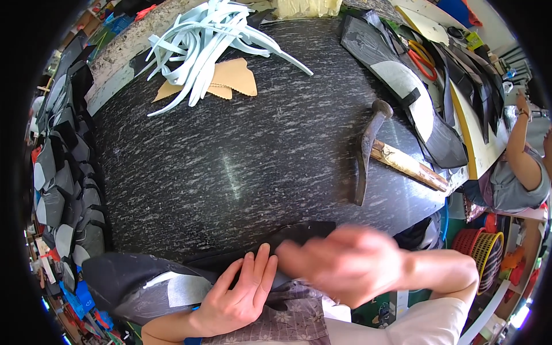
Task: Applying reinforcement tape and using a shoe hammer to flatten the edges of shoe upper components.
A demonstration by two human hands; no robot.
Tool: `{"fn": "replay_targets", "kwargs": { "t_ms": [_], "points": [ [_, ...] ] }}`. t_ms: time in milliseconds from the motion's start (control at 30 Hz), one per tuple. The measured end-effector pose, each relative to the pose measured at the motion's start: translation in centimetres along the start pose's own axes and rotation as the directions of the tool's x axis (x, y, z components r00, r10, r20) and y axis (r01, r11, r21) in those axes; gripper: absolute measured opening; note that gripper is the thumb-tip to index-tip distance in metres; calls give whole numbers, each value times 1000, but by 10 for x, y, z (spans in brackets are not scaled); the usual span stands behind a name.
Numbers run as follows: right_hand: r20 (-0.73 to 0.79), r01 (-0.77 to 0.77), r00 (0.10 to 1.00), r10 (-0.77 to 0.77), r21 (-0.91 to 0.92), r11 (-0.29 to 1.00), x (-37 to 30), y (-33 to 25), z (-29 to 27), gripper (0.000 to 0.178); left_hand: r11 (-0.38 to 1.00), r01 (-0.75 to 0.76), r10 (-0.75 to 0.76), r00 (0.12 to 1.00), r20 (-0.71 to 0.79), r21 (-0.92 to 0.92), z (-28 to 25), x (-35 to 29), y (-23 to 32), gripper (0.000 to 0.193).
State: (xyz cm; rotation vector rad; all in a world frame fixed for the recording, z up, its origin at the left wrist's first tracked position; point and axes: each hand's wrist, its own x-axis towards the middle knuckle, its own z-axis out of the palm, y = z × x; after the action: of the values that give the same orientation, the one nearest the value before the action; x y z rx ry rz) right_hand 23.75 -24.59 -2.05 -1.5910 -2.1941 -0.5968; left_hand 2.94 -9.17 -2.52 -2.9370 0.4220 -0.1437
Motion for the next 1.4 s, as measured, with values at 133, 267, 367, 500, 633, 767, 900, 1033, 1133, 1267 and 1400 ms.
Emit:
{"fn": "replay_targets", "kwargs": {
  "t_ms": [133,267,367,500,633,767,900,1033,1133,1267,1400],
  "points": [
    [355,-187,927,123,151,971,-5,17,-10,37,998,-21,22,1000,-8,54,4,-5,-3,44],
    [257,-332,939,229,850,408,34,-20,8,53,998,-25,26,1000,-14,50,1,-2,4,40],
    [303,-388,912,275,853,348,19,-34,39,78,997,55,-58,997,-50,-56,-19,-25,-16,29],
    [354,-388,919,171,749,538,19,-36,43,58,978,206,-202,977,-70,40,-27,-35,-48,14],
    [329,-337,937,121,752,567,23,-35,44,42,992,20,-14,999,46,-128,-21,-40,-56,12],
    [331,-226,944,7,627,746,47,-41,41,43,987,-156,158,984,83,-27,-26,-32,-61,11],
    [346,-49,934,-92,377,925,52,-10,28,43,901,323,-287,944,162,-289,-22,-44,-89,30],
    [452,-88,886,-107,389,917,58,14,12,46,790,434,-414,899,145,-434,-38,-58,-61,36],
    [437,-328,897,64,561,760,70,-12,19,55,819,409,-439,898,19,-401,-35,-57,-43,30],
    [368,-218,929,-41,632,743,61,-13,36,45,902,367,-397,912,-103,-226,-21,-55,-42,22],
    [351,-118,930,-108,565,817,58,-25,34,39,969,155,-164,986,-33,-193,-13,-64,-39,27]
  ]
}}
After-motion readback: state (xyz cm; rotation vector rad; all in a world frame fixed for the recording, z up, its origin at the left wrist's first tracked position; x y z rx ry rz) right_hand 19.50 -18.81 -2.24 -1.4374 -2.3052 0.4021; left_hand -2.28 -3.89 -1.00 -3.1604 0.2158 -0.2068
